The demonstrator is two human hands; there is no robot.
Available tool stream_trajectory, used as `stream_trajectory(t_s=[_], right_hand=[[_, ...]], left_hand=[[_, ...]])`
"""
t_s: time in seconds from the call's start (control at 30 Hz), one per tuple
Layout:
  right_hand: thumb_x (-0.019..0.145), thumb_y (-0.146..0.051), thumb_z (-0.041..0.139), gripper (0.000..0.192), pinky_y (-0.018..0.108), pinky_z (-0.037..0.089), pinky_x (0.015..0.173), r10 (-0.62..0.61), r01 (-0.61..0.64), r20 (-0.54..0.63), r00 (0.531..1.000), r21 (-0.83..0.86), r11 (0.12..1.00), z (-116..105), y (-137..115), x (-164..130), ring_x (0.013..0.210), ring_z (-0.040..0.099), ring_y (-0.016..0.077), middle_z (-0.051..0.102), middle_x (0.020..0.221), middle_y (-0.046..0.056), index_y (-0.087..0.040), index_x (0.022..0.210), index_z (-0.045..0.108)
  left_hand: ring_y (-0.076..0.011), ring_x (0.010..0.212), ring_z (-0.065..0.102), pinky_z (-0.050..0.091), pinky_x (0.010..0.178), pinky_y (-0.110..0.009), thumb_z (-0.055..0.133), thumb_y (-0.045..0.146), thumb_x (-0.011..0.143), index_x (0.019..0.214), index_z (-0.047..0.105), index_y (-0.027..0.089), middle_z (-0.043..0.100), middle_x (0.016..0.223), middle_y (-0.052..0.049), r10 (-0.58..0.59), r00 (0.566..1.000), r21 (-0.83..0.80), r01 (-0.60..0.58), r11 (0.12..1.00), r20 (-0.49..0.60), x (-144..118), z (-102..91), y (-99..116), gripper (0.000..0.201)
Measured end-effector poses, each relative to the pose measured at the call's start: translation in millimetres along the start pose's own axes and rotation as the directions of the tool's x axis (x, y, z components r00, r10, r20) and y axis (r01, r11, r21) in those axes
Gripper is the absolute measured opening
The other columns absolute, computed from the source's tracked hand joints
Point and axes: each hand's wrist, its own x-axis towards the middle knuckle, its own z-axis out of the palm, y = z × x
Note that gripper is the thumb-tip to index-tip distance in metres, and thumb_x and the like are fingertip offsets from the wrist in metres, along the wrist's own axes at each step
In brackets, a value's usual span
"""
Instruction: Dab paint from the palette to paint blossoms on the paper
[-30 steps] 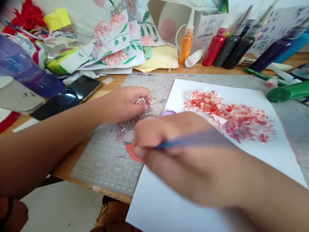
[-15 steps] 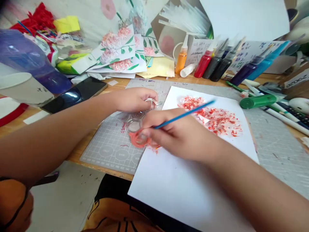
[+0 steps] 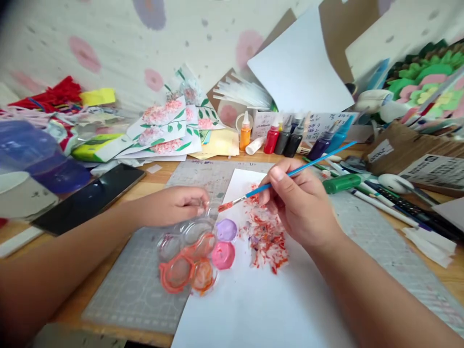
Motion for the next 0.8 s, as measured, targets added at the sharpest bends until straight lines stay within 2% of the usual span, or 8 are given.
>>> stream_trajectory(t_s=[0.17, 0.3, 0.4, 0.47, 0.53, 0.6, 0.7, 0.8], right_hand=[[0.097, -0.037, 0.051, 0.031, 0.008, 0.037, 0.046, 0.205, -0.203, 0.037, 0.978, -0.037, 0.978, -3.8, 2.5, 0.5, 0.051, 0.041, -0.0021, 0.049, 0.064, -0.003, -0.006, 0.09, 0.055], [0.097, -0.033, 0.051, 0.027, 0.008, 0.034, 0.045, 0.265, -0.272, -0.106, 0.958, -0.056, 0.961, -11.2, -7.4, 8.6, 0.05, 0.039, -0.0022, 0.047, 0.064, -0.004, -0.007, 0.091, 0.054], [0.097, -0.027, 0.05, 0.021, 0.008, 0.035, 0.046, 0.174, -0.223, -0.342, 0.923, -0.111, 0.968, -38.8, -24.2, 18.8, 0.051, 0.04, -0.0016, 0.046, 0.064, -0.004, -0.007, 0.089, 0.052], [0.098, -0.019, 0.045, 0.014, 0.008, 0.035, 0.047, 0.006, -0.122, -0.513, 0.858, -0.193, 0.974, -62.3, -34.9, 23.0, 0.053, 0.042, -0.0009, 0.047, 0.065, -0.003, -0.009, 0.091, 0.051], [0.097, -0.019, 0.047, 0.011, 0.008, 0.036, 0.048, -0.107, -0.073, -0.577, 0.81, -0.279, 0.957, -80.4, -39.8, 23.9, 0.056, 0.044, -0.0004, 0.047, 0.069, -0.002, -0.01, 0.096, 0.053], [0.096, -0.022, 0.05, 0.014, 0.009, 0.04, 0.052, -0.061, -0.142, -0.547, 0.835, -0.321, 0.937, -88.0, -37.3, 22.7, 0.06, 0.046, 0.0001, 0.049, 0.072, -0.002, -0.009, 0.099, 0.054], [0.095, -0.028, 0.053, 0.022, 0.01, 0.043, 0.054, 0.134, -0.284, -0.385, 0.913, -0.364, 0.887, -82.7, -24.1, 21.1, 0.063, 0.048, 0.0002, 0.053, 0.077, 0.0, -0.006, 0.1, 0.056], [0.096, -0.03, 0.053, 0.025, 0.009, 0.041, 0.052, 0.234, -0.318, -0.238, 0.943, -0.425, 0.847, -73.1, -11.4, 21.9, 0.062, 0.047, -0.0003, 0.054, 0.078, 0.0, -0.006, 0.1, 0.056]], left_hand=[[-0.0101, 0.053, 0.04, 0.034, 0.052, -0.021, 0.049, 0.036, 0.084, 0.092, 0.052, 0.022, 0.044, 0.06, 0.007, -0.049, 0.997, -0.043, 0.052, 0.998, 0.063, -4.3, -5.2, 0.5, 0.017], [-0.0106, 0.051, 0.041, 0.034, 0.051, -0.021, 0.049, 0.037, 0.084, 0.094, 0.051, 0.023, 0.044, 0.056, 0.008, -0.096, 0.991, 0.035, 0.093, 0.995, 0.098, -7.5, -7.2, 8.7, 0.018], [-0.012, 0.052, 0.045, 0.034, 0.053, -0.023, 0.047, 0.039, 0.085, 0.093, 0.056, 0.023, 0.048, 0.055, 0.007, -0.134, 0.989, 0.181, 0.121, 0.976, 0.061, -9.7, -5.0, 16.4, 0.021], [-0.0136, 0.05, 0.048, 0.032, 0.052, -0.025, 0.045, 0.039, 0.086, 0.094, 0.06, 0.023, 0.051, 0.053, 0.006, -0.176, 0.984, 0.28, 0.165, 0.946, 0.016, -11.4, -2.3, 20.8, 0.023], [-0.015, 0.049, 0.049, 0.032, 0.052, -0.026, 0.045, 0.039, 0.086, 0.095, 0.061, 0.024, 0.053, 0.051, 0.005, -0.175, 0.984, 0.328, 0.155, 0.932, 0.031, -13.0, 0.1, 23.7, 0.024], [-0.0157, 0.05, 0.051, 0.034, 0.054, -0.026, 0.043, 0.041, 0.087, 0.095, 0.062, 0.024, 0.055, 0.051, 0.005, -0.171, 0.984, 0.348, 0.144, 0.926, 0.048, -13.9, 1.4, 24.8, 0.026], [-0.0166, 0.054, 0.054, 0.035, 0.054, -0.026, 0.041, 0.043, 0.089, 0.092, 0.062, 0.024, 0.06, 0.056, 0.003, -0.17, 0.983, 0.345, 0.139, 0.928, 0.061, -13.9, 1.1, 23.1, 0.028], [-0.0161, 0.056, 0.055, 0.037, 0.056, -0.026, 0.041, 0.045, 0.09, 0.094, 0.063, 0.024, 0.065, 0.064, 0.001, -0.168, 0.983, 0.35, 0.132, 0.927, 0.074, -12.6, -0.2, 19.9, 0.031]])
